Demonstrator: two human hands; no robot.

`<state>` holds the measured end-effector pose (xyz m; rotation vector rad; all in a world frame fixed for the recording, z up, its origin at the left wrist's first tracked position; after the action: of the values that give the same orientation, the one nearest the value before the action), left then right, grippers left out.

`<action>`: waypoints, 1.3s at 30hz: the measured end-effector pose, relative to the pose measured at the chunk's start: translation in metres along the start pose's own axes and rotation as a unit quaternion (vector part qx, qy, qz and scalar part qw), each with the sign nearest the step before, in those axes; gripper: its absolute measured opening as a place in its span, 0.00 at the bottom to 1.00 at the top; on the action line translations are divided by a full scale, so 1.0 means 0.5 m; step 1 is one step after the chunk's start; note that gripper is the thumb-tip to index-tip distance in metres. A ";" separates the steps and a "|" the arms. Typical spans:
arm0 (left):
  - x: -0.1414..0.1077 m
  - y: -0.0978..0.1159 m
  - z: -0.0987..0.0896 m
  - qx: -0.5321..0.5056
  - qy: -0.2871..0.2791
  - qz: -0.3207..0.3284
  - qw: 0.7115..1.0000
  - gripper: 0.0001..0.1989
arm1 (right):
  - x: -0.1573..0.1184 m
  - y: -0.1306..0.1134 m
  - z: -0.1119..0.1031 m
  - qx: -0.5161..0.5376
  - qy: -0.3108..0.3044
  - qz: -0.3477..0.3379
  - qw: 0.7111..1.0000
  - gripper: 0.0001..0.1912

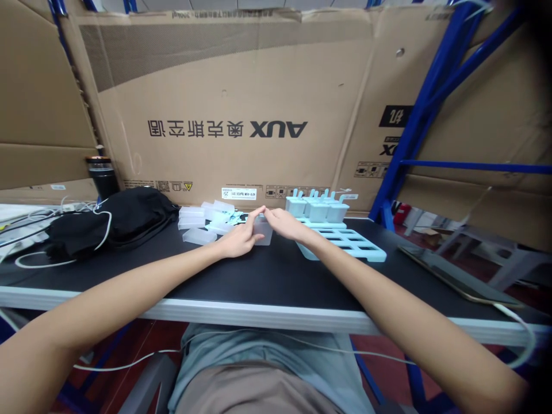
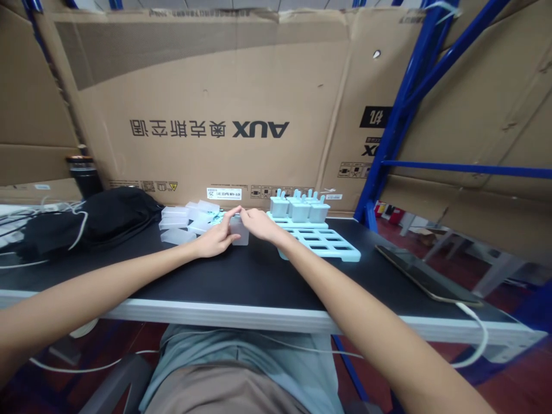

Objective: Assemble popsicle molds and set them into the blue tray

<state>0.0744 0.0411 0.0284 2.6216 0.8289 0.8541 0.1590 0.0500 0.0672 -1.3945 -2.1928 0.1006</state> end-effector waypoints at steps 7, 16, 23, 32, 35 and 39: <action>-0.002 0.002 -0.004 -0.037 0.024 0.027 0.999 0.39 | -0.019 -0.043 -0.010 -0.142 0.064 -0.070 0.985 0.23; 0.007 -0.004 0.001 -0.100 0.011 0.035 0.994 0.43 | -0.028 -0.078 0.003 -0.251 0.044 -0.130 0.958 0.23; 0.005 -0.002 -0.003 -0.147 0.004 0.027 0.989 0.39 | -0.035 -0.090 0.010 -0.327 0.002 -0.114 0.938 0.26; 0.005 -0.003 -0.004 -0.175 0.000 0.023 0.984 0.39 | -0.040 -0.094 0.015 -0.357 -0.002 -0.078 0.931 0.28; 0.004 -0.004 -0.003 -0.179 -0.003 0.021 0.984 0.36 | -0.039 -0.095 0.017 -0.357 0.000 -0.074 0.931 0.29; 0.001 0.008 -0.023 -0.173 0.028 0.055 0.983 0.32 | -0.037 -0.094 0.008 -0.346 0.018 -0.063 0.936 0.29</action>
<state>0.0696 0.0390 0.0392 2.3605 0.4979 1.0045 0.1245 0.0132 0.0722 -1.5645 -2.3844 -0.8115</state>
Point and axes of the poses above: each hand's wrist, its own x-axis towards the middle knuckle, its own z-axis out of the palm, y = z × x, the point moved 10 cm from there along x, towards the middle knuckle, and after that the axes turned 6 degrees about -z, right-handed, at the moved point
